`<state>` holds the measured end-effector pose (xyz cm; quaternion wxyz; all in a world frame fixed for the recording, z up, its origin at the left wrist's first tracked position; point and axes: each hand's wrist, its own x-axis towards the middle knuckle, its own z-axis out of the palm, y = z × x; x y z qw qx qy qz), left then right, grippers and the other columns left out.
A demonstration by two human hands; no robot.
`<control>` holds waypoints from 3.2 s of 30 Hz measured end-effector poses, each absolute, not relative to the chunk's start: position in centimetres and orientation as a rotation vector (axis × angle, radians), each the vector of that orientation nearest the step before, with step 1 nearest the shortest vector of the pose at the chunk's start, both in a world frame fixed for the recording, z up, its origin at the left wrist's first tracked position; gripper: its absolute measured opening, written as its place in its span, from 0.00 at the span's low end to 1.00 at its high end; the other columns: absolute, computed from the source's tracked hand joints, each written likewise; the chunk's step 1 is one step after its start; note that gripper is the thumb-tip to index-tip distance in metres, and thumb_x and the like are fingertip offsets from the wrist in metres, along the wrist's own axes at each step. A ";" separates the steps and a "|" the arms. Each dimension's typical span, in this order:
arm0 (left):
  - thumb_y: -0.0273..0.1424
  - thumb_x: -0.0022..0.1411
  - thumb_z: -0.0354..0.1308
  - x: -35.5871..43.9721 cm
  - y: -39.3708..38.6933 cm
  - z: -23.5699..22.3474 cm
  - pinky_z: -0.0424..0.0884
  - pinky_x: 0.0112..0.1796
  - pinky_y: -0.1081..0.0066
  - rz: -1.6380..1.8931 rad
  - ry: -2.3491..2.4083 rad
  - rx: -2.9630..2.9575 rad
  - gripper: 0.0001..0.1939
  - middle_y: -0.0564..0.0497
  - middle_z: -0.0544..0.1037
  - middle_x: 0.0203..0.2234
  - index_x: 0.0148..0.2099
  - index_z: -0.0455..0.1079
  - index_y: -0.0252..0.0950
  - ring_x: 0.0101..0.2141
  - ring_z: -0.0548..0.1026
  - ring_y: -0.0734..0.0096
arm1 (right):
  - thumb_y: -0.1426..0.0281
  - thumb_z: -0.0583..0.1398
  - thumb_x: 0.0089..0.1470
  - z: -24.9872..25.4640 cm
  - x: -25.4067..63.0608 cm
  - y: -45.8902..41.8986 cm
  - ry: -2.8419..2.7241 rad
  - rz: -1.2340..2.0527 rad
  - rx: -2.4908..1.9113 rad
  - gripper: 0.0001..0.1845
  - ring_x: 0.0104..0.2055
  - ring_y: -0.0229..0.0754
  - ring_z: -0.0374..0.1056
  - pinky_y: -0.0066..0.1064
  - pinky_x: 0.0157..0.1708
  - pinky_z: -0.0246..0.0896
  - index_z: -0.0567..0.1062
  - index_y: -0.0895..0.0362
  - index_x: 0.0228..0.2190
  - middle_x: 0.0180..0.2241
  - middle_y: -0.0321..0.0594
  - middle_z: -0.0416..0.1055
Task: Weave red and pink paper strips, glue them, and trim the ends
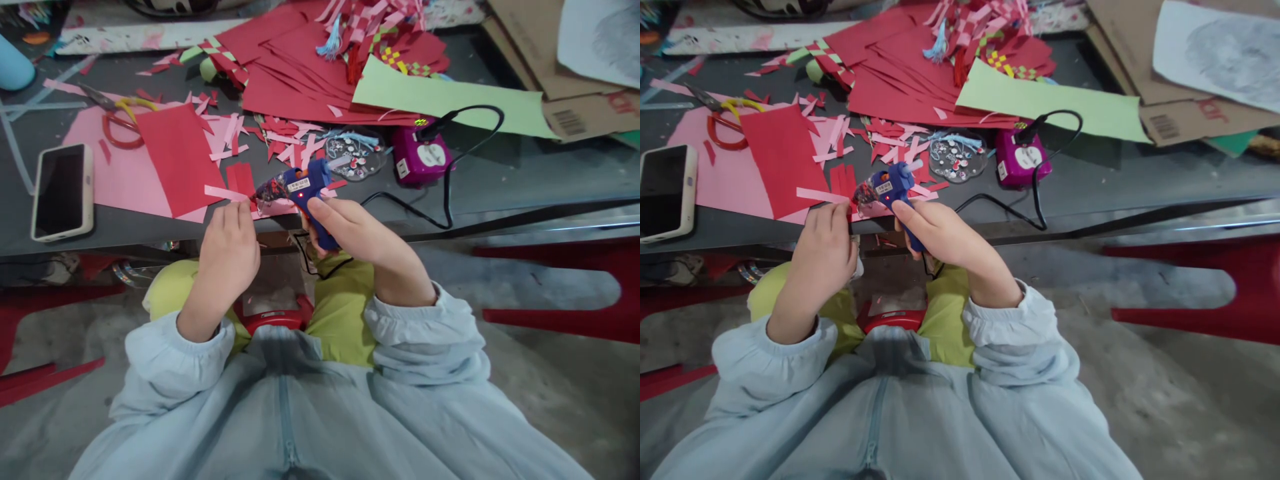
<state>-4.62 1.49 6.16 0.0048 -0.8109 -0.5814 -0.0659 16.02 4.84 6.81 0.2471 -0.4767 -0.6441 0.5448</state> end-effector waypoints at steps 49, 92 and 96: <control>0.22 0.60 0.49 -4.5 1.5 6.2 0.69 0.50 0.51 -0.176 -1.814 -2.507 0.28 0.26 0.70 0.50 0.61 0.57 0.16 0.50 0.68 0.47 | 0.39 0.48 0.56 6.8 16.1 4.8 -1.740 1.474 -1.315 0.33 0.18 0.34 0.63 0.28 0.22 0.58 0.69 0.55 0.25 0.15 0.35 0.67; 0.23 0.60 0.50 -4.5 1.9 5.7 0.69 0.50 0.53 -0.208 -1.866 -2.471 0.27 0.33 0.69 0.49 0.63 0.60 0.24 0.50 0.68 0.50 | 0.40 0.45 0.59 6.7 16.3 5.4 -1.310 1.243 -1.308 0.34 0.27 0.43 0.74 0.33 0.22 0.64 0.76 0.54 0.34 0.20 0.39 0.70; 0.23 0.61 0.50 -4.4 1.9 6.0 0.70 0.49 0.52 -0.181 -1.854 -2.459 0.26 0.33 0.70 0.49 0.62 0.62 0.25 0.49 0.69 0.50 | 0.41 0.46 0.60 6.5 16.4 5.5 -1.315 1.239 -1.311 0.33 0.28 0.44 0.75 0.33 0.22 0.65 0.76 0.54 0.34 0.19 0.39 0.70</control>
